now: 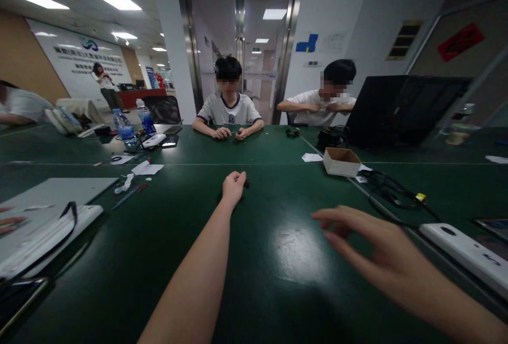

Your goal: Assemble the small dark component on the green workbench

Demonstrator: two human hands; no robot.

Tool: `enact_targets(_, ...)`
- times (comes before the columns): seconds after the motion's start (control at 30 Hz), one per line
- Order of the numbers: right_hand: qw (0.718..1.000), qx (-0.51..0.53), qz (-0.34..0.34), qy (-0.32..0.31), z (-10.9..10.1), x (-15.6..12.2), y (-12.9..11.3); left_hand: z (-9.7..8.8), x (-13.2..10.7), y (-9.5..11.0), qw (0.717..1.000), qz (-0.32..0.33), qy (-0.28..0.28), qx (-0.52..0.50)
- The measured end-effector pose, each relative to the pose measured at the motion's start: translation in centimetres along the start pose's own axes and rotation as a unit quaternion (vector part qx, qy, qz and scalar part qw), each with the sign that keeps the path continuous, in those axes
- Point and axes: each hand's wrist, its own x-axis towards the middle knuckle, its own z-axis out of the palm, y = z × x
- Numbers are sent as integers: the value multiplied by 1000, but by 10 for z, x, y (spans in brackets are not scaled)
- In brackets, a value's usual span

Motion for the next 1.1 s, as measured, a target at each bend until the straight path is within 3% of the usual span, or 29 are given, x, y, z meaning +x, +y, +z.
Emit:
enact_targets(0.07,996,49,1,-78,34,47,5,1,3,-4,998,-24,-4,-58)
enact_targets(0.1,994,70,7,-83,54,71,10,2,4,-6,996,-32,-10,-85)
enact_targets(0.23,975,189,118,-17,129,147,40,5,4,-6,989,-30,-20,-143)
enact_targets(0.37,907,398,136,10,174,174,63,6,3,-4,992,-19,-12,-122)
enact_targets(0.47,886,447,123,19,184,172,76,8,3,-2,998,-3,-23,-63)
enact_targets(0.63,846,512,143,35,183,167,88,12,4,0,998,34,-26,34)
enact_targets(0.97,826,537,164,53,186,172,89,12,7,-5,999,25,39,-22)
enact_targets(1.1,821,540,178,55,184,172,88,11,9,-6,999,10,33,-41)
